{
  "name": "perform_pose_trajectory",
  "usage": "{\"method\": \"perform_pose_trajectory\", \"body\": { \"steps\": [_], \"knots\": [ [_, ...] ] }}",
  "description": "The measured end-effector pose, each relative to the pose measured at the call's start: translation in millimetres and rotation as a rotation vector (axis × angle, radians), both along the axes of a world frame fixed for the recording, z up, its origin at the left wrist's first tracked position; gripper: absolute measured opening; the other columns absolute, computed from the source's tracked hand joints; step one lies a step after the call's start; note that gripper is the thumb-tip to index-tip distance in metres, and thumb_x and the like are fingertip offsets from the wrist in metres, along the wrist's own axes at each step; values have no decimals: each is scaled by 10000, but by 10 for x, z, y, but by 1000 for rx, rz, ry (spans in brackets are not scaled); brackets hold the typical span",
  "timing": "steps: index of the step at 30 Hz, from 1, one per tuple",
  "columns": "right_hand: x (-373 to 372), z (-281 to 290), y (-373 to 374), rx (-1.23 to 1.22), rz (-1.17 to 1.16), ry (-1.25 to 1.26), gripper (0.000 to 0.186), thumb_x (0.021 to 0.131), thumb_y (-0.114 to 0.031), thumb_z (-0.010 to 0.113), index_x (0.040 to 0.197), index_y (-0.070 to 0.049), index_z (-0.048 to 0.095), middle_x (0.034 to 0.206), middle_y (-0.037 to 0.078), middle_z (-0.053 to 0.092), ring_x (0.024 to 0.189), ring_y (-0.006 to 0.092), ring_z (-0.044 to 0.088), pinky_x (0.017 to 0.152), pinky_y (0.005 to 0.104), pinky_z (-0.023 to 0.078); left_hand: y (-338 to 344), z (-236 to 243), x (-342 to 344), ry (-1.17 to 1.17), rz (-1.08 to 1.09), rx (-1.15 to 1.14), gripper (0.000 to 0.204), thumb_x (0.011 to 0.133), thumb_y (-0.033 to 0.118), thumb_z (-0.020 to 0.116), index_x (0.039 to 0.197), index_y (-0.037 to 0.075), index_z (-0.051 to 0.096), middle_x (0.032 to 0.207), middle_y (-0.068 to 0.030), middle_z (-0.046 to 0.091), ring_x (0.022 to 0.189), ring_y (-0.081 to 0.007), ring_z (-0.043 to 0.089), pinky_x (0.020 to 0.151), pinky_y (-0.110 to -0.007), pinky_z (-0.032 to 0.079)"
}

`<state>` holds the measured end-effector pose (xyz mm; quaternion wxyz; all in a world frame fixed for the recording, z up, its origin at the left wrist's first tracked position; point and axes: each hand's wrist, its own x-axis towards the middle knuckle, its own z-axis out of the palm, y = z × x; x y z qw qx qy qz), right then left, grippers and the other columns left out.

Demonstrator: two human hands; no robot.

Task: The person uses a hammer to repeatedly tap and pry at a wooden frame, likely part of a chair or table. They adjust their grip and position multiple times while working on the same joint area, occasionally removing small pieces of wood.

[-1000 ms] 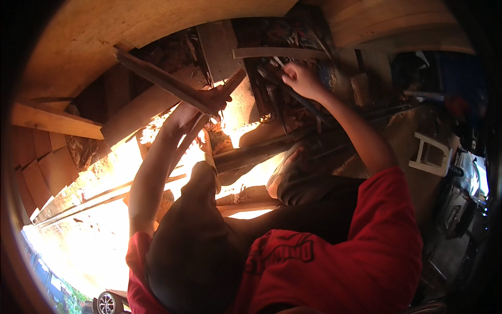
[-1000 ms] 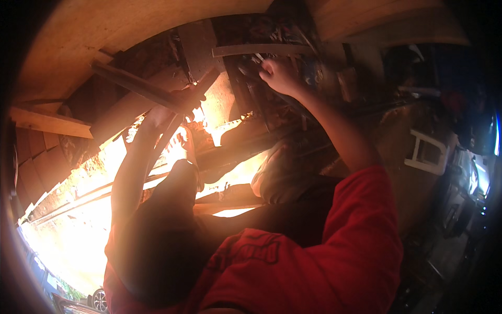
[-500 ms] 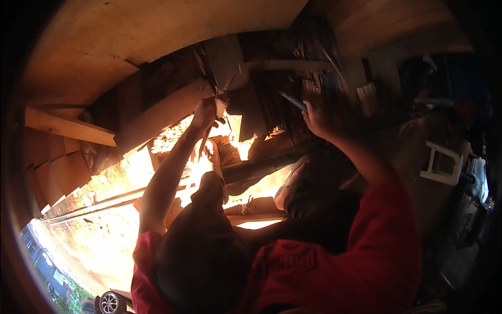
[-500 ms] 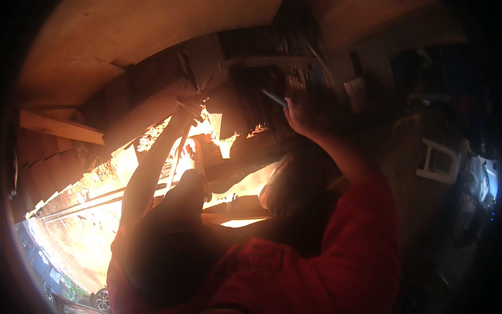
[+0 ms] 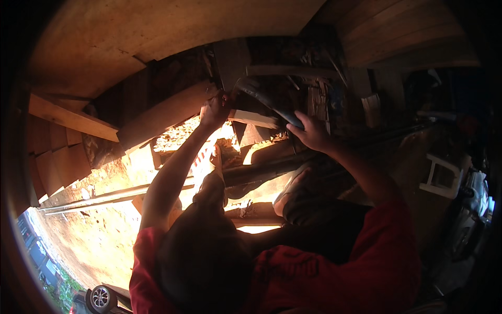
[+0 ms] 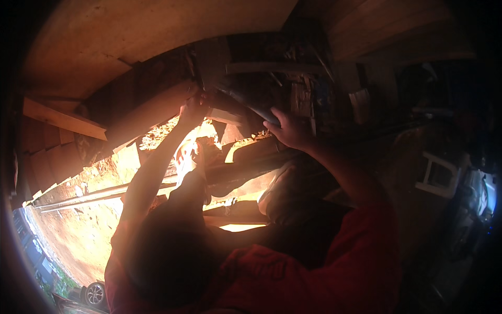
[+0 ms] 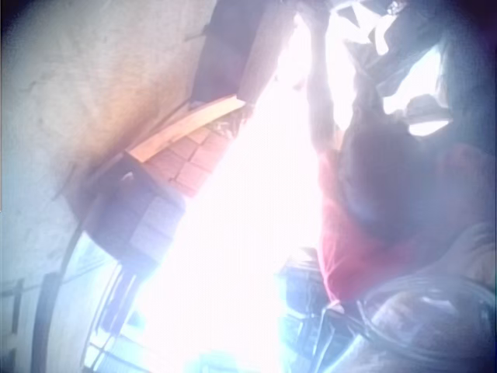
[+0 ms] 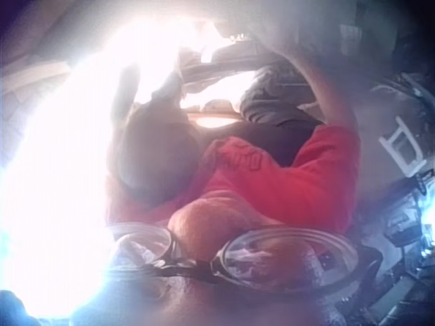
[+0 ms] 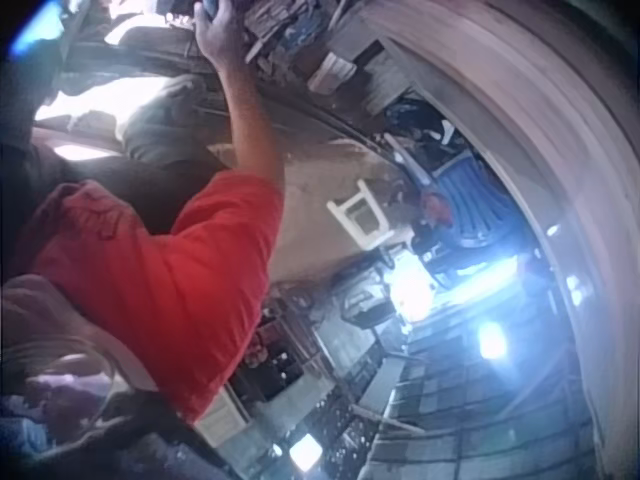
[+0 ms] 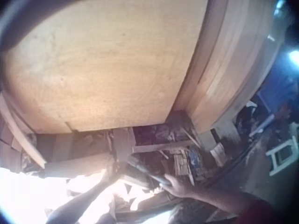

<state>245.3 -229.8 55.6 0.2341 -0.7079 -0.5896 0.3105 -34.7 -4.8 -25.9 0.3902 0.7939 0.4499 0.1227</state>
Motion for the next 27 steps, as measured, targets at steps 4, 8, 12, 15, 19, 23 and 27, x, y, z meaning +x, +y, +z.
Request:
{"method": "perform_pose_trajectory", "body": {
  "steps": [4, 8, 12, 15, 19, 23, 27],
  "knots": [
    [-138, -233, -64, 33, -15, 19, 487, 1058, -376, 734, 1296, 43, 661, 1066, 206, 760, 1009, 295, 754, 839, 447, 552, -3, -180, -14, -54, -57, 273, 289, 1044, 272, 660, 1282, 111, 688, 959, -163, 782, 872, -404, 772, 782, -521, 607],
    [-135, -293, -172, -27, -99, 192, 426, 1069, -364, 728, 1272, 5, 663, 984, 75, 698, 924, 162, 661, 812, 366, 521, 40, -357, -60, 35, -193, 544, 444, 1026, 234, 668, 1459, 140, 644, 966, -172, 756, 859, -392, 743, 745, -515, 601],
    [-45, -129, -156, -130, -127, 207, 341, 1077, -325, 715, 1194, -11, 654, 875, 6, 564, 829, 99, 518, 760, 308, 475, 113, -313, -77, -55, -330, 629, 623, 901, 88, 717, 1518, 125, 639, 1103, -147, 671, 944, -349, 643, 721, -465, 595],
    [-31, 36, -87, -179, -74, 121, 329, 1065, -308, 713, 1208, -14, 672, 915, 97, 662, 841, 187, 635, 773, 372, 519, 147, -219, -12, -79, -304, 275, 435, 948, 161, 726, 1374, 96, 666, 1004, -169, 693, 888, -368, 676, 770, -501, 593],
    [-92, 153, -33, -126, -30, 184, 329, 1068, -300, 698, 1222, -9, 677, 944, 147, 703, 853, 246, 691, 780, 397, 543, 153, -228, 31, -151, -125, 258, 283, 1016, 294, 743, 953, 22, 789, 782, -187, 752, 783, -368, 763, 742, -480, 604],
    [-124, 122, -52, -110, -23, 123, 324, 1077, -293, 686, 1223, -5, 669, 930, 144, 692, 842, 253, 684, 786, 398, 544, 171, -350, 3, -76, -231, 319, 408, 971, 385, 784, 1263, 108, 716, 1051, -239, 668, 981, -432, 676, 846, -515, 579],
    [-111, 27, -104, -81, -51, 153, 297, 1085, -297, 678, 1158, -9, 660, 878, 144, 669, 799, 255, 672, 753, 398, 540, 203, -352, 13, -166, -99, 73, 406, 968, 439, 780, 1316, 236, 726, 1103, -236, 644, 1004, -454, 650, 853, -542, 570]
  ]
}}
